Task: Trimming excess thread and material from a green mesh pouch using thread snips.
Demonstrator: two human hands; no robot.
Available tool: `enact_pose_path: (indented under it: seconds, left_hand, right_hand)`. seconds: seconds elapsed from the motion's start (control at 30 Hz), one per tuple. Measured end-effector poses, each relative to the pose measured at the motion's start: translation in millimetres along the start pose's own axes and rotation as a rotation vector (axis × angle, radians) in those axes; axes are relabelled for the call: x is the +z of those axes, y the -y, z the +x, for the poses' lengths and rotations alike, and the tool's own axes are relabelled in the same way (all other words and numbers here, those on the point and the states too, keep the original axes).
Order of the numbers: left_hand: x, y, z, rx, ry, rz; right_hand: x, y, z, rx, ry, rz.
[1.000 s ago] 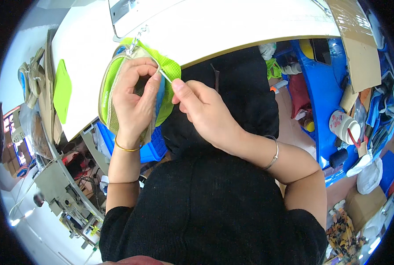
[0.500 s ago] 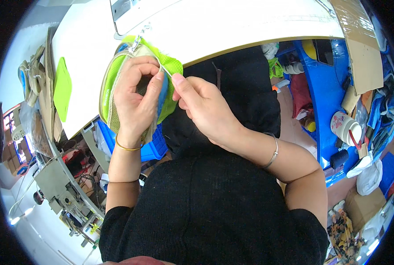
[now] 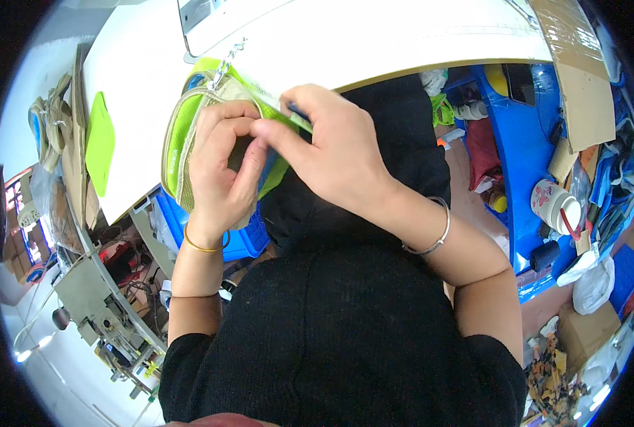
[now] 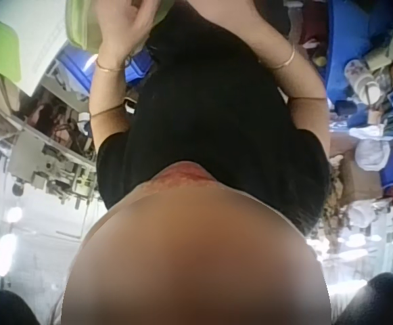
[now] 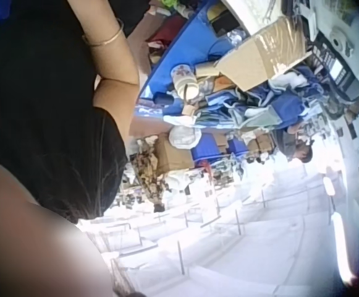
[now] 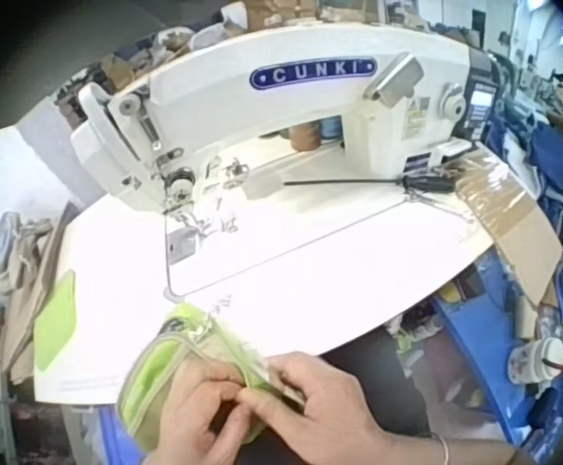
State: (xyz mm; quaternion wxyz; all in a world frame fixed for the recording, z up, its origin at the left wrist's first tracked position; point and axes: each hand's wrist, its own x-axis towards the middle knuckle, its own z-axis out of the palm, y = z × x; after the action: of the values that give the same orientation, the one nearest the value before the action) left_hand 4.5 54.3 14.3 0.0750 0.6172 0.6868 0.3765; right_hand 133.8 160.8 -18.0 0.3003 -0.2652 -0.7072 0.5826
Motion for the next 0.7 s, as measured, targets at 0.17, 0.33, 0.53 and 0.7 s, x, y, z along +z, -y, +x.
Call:
enact_pose_path:
  seconds: [0.17, 0.33, 0.53, 0.7]
  left_hand:
    - [-14.7, -7.3, -5.2, -0.053, -0.079, 0.035]
    - [-11.7, -6.8, -4.9, -0.057, -0.010, 0.113]
    - [-1.4, 2.1, -1.9, -0.054, -0.007, 0.064]
    - [3.5, 0.9, 0.9, -0.127, 0.021, 0.062]
  right_hand:
    - [-8.7, 4.4, -3.5, 0.103, 0.134, 0.158]
    - [3.0, -0.8, -12.2, 0.012, 0.120, 0.128]
    - [-1.6, 0.7, -10.0, 0.151, 0.049, 0.112]
    - [-26.7, 26.4, -32.4, 0.344, 0.183, 0.412]
